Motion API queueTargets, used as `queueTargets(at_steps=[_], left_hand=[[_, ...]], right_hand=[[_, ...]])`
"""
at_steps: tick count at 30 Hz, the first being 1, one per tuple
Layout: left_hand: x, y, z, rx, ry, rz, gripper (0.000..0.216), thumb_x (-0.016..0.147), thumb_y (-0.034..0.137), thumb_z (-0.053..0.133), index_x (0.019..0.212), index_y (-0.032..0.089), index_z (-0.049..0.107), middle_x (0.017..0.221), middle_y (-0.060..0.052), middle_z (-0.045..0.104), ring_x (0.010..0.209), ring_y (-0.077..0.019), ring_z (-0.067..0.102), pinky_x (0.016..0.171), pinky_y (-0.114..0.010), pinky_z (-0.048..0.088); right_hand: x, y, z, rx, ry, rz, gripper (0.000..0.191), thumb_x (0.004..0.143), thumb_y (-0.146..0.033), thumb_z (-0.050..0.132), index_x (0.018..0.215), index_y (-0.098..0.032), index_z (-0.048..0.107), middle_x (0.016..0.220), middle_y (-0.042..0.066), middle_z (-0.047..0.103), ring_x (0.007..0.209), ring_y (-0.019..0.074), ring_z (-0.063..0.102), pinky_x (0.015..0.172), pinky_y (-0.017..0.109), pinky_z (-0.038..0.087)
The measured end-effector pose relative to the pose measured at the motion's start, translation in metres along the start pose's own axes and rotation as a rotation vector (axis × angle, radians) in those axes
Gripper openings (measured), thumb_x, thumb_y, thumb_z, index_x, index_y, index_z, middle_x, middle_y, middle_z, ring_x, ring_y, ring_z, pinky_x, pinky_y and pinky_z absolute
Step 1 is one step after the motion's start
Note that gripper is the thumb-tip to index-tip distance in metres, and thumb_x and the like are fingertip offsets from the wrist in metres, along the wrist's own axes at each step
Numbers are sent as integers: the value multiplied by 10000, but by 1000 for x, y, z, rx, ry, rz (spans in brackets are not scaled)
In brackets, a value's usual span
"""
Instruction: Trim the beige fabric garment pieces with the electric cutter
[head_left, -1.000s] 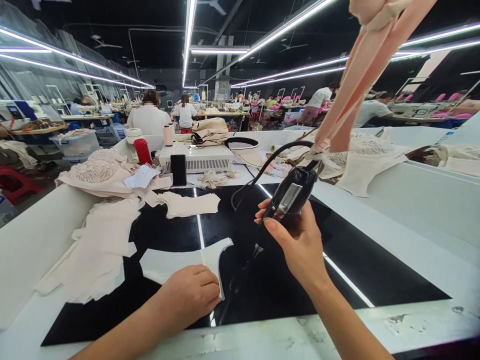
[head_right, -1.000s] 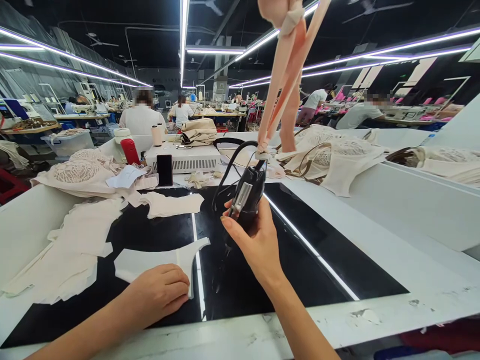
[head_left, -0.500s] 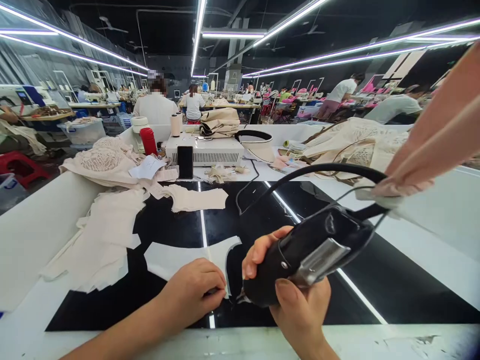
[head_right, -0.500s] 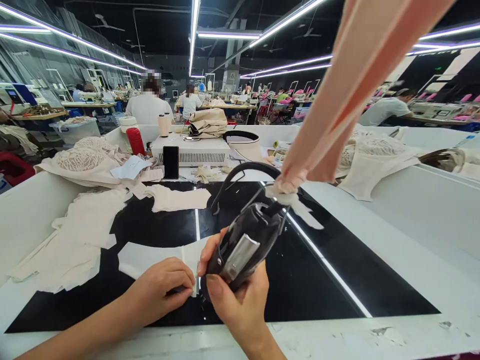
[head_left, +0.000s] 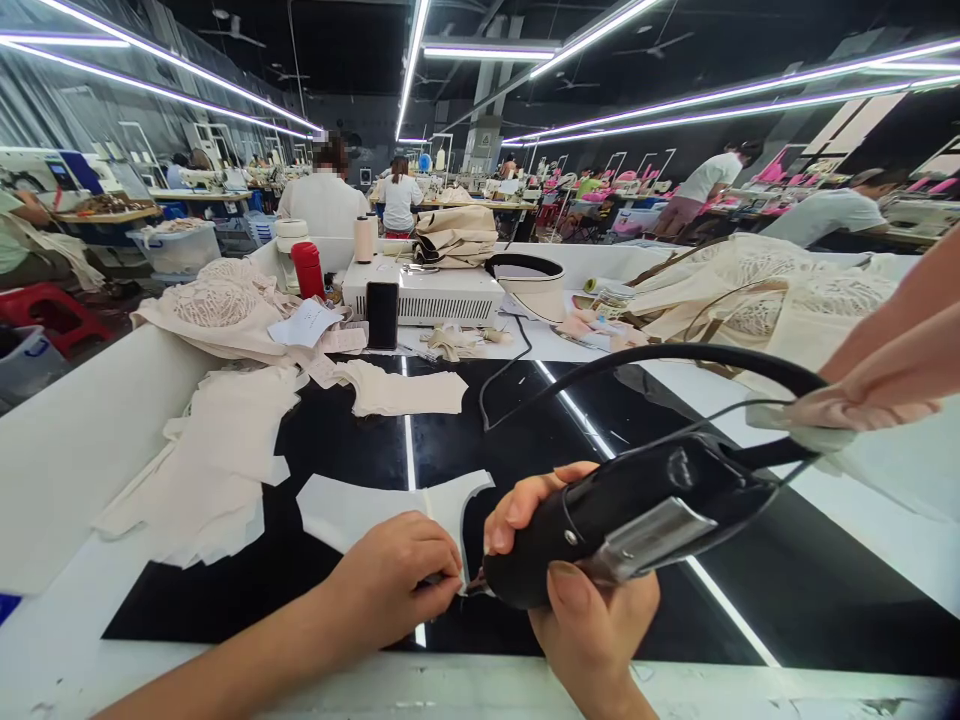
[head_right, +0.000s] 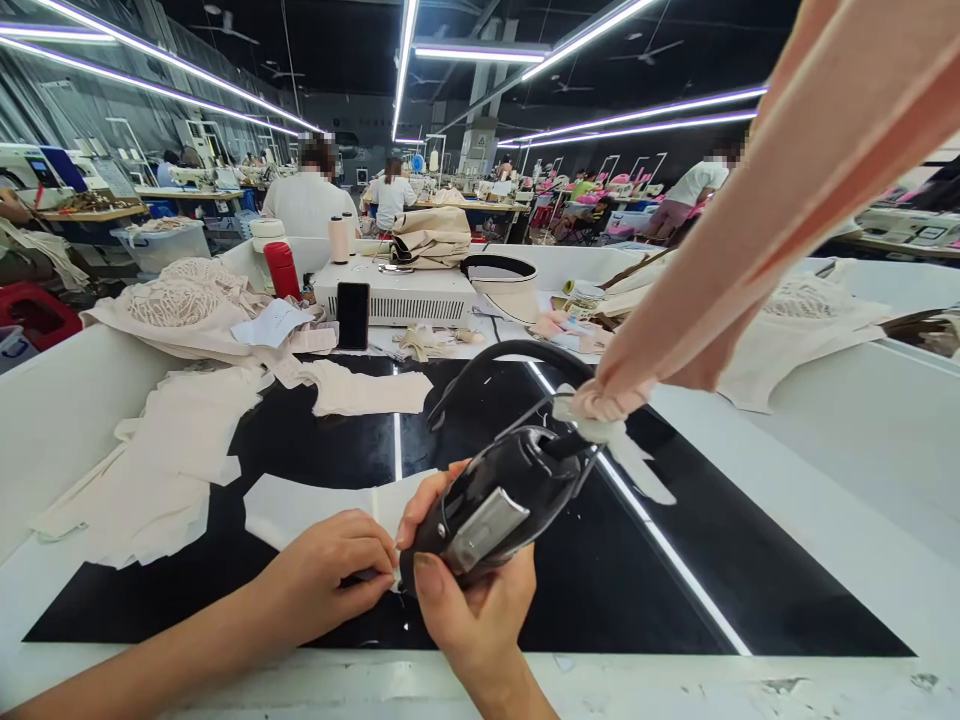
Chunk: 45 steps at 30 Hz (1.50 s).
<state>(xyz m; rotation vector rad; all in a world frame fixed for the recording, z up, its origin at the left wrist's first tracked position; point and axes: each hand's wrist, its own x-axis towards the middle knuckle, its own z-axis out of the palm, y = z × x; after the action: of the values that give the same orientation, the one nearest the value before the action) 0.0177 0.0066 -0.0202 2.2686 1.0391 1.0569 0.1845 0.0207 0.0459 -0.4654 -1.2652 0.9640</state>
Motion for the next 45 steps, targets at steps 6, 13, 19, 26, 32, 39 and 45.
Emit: queueTargets(at_steps=[6, 13, 19, 26, 32, 39, 45], left_hand=[[2, 1, -7, -8, -49, -22, 138, 1008, 92, 665, 951, 196, 735, 984, -6, 775, 925, -175, 699, 880, -278, 550], [5, -3, -6, 97, -40, -12, 125, 936, 78, 777, 941, 181, 706, 982, -21, 739, 909, -197, 686, 835, -294, 555], [5, -7, 3, 236, 39, 114, 139, 958, 58, 728, 938, 176, 658, 986, -32, 685, 890, -192, 659, 816, -293, 553], [3, -12, 4, 302, -87, 195, 146, 1052, 76, 572, 1001, 182, 658, 895, -14, 667, 846, -181, 659, 792, -291, 544], [1, -3, -12, 329, -134, 298, 196, 1048, 27, 526, 1068, 162, 667, 983, -35, 719, 896, -173, 702, 866, -284, 577], [-7, -4, -19, 387, -162, 375, 128, 1091, 187, 591, 1198, 145, 648, 1086, -69, 728, 1061, -207, 723, 984, -325, 611], [-8, -4, -18, 427, -148, 393, 104, 1088, 169, 588, 1164, 135, 650, 1069, -75, 724, 1048, -201, 730, 975, -308, 617]], right_hand=[[0, 0, 1, 34, 1, -11, 390, 943, -465, 793, 1238, -305, 594, 839, -1, 641, 608, 143, 623, 500, 263, 578], [0, 0, 3, 83, 8, -16, 377, 939, -421, 813, 1251, -313, 631, 845, -2, 656, 639, 127, 637, 568, 258, 597], [-1, 1, 3, 91, 4, -21, 371, 943, -411, 812, 1259, -318, 643, 856, -6, 667, 656, 118, 647, 604, 248, 597], [-2, 1, 2, 76, 3, -20, 373, 947, -415, 805, 1262, -310, 636, 860, -6, 660, 652, 124, 642, 583, 255, 591], [-1, 0, 4, 73, -1, -23, 370, 956, -415, 795, 1270, -313, 630, 862, 2, 670, 649, 127, 629, 546, 245, 570], [-1, 0, 2, 30, 16, -34, 361, 960, -423, 788, 1263, -311, 628, 861, -6, 654, 652, 129, 653, 559, 248, 581], [-2, -1, 2, 27, 20, -41, 363, 955, -418, 792, 1259, -301, 631, 856, -4, 661, 658, 129, 651, 572, 250, 588]])
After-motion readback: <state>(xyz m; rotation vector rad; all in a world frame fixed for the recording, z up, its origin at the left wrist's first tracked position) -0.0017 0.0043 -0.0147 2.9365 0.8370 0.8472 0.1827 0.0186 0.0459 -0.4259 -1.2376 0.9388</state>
